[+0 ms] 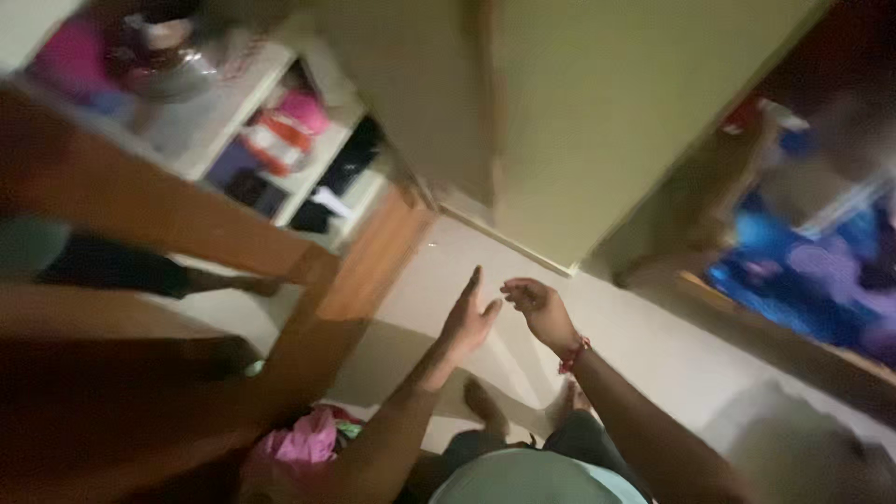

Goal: The person sits on a bed covered with cosmetic bottles and containers, wipes several bottles with a cloth, and packs items into a pink pouch. They carry the pouch and bottles to a wardrobe shelf and place the items on the shelf, returning to the bed to pick up more items.

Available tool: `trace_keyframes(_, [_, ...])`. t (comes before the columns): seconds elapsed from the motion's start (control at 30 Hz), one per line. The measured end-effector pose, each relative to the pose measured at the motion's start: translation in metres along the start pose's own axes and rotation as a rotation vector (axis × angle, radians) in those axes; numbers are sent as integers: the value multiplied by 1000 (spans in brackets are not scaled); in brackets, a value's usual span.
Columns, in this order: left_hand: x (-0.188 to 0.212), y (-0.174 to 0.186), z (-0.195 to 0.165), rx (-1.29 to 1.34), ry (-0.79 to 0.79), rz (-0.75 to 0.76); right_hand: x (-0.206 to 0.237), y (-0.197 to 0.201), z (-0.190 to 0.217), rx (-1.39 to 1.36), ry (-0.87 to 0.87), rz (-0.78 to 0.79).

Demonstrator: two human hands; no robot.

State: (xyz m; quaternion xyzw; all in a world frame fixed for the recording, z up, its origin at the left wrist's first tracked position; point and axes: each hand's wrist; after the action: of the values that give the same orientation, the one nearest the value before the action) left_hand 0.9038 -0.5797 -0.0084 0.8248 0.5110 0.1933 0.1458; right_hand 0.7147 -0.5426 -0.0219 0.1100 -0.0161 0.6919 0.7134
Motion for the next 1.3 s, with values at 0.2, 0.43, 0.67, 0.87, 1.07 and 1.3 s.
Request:
trace_keyframes(0.2, [-10, -151, -88, -35, -104, 142, 94, 151, -24, -99, -62, -229])
trace_keyframes(0.43, [10, -370, -183, 56, -238, 287, 226, 342, -73, -73, -139, -419])
trace_keyframes(0.67, [3, -509, -267, 31, -235, 506, 298, 476, -118, -213, -112, -590])
trace_keyframes(0.87, [-31, -610, -310, 82, -269, 658, 334, 559, -149, -202, -215, -702])
trace_keyframes(1.07, [-61, -709, -359, 85, -294, 763, 352, 657, -171, -143, -231, -743])
trace_keyframes(1.3, [-94, -794, -417, 19, -370, 860, 358, 753, -174, -217, -269, -812])
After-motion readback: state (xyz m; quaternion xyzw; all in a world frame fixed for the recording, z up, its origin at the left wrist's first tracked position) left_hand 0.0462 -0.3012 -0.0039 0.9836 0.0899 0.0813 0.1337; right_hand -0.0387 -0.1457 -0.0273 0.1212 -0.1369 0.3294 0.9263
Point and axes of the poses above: each hand's wrist, its own x-axis away from the middle knuckle, its own y-axis out of the back of the hand, z = x × y, and after that the axes turned 5 degrees about x, right-handed
